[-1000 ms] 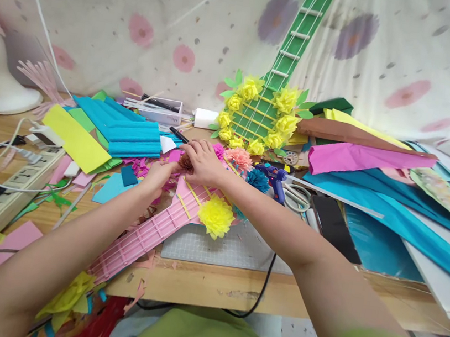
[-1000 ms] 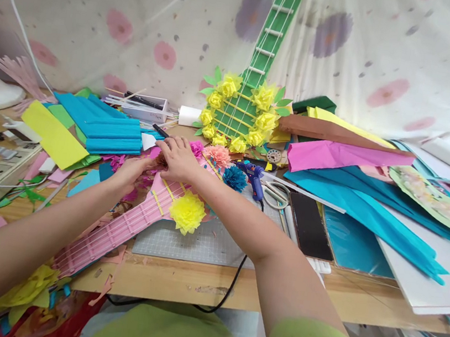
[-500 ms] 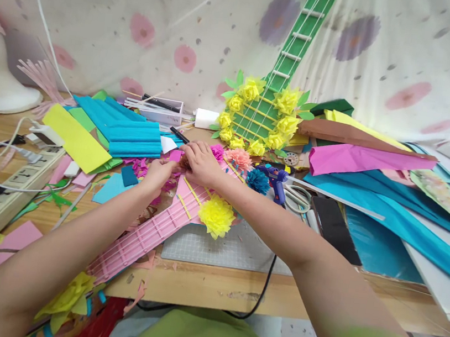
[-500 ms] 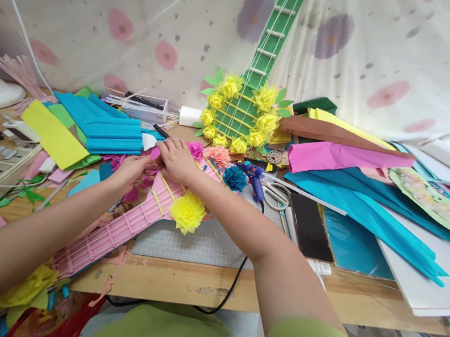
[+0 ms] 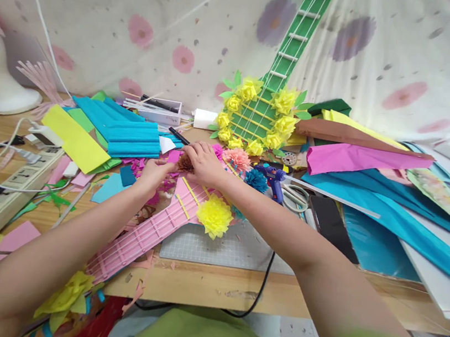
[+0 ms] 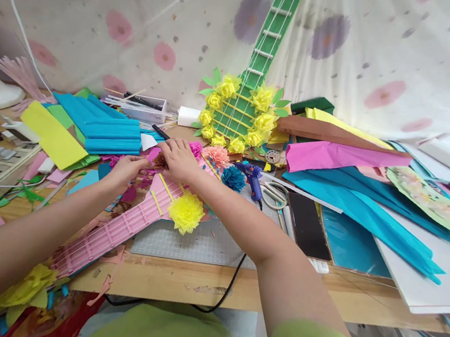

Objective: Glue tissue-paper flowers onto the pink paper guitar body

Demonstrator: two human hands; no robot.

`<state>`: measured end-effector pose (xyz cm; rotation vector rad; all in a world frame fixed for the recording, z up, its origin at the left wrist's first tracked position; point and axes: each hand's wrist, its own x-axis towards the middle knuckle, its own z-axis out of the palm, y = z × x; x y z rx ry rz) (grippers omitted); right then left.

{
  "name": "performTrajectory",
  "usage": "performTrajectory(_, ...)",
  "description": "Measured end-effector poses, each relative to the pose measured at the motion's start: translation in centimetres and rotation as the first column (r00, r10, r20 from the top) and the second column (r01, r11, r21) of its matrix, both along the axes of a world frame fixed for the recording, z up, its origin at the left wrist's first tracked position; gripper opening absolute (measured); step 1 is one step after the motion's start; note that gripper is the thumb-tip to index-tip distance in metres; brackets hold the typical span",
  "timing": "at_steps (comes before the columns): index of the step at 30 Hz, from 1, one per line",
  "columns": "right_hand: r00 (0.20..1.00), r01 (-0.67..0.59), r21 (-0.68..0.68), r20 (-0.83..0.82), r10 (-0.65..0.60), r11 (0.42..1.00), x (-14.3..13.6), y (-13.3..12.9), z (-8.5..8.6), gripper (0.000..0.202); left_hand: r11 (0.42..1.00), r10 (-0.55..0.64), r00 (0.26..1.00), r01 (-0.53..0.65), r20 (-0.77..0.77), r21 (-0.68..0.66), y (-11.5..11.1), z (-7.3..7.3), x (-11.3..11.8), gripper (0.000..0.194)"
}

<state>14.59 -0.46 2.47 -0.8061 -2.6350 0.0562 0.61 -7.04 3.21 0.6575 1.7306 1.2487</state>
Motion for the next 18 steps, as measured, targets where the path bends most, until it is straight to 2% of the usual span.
performTrajectory(6,0.999,-0.039,0.003,-0.005,0.039,0.999,1.7,-0.4,1.1,0.051,0.991,-0.128,0.991,0.129,0.03,-0.021,-0.7,0.4,-0.8,0.02)
performTrajectory(10,0.998,-0.013,-0.03,-0.054,0.011,0.999,4.9,-0.9,1.9,0.044,0.984,-0.146,0.986,0.153,0.079,-0.087,-0.3,0.3,-0.9,0.018)
performTrajectory(18,0.991,0.062,-0.066,-0.113,-0.069,0.996,11.1,-3.1,3.0,0.041,0.972,-0.176,0.984,0.174,-0.003,-0.158,0.8,-0.5,-0.5,0.022)
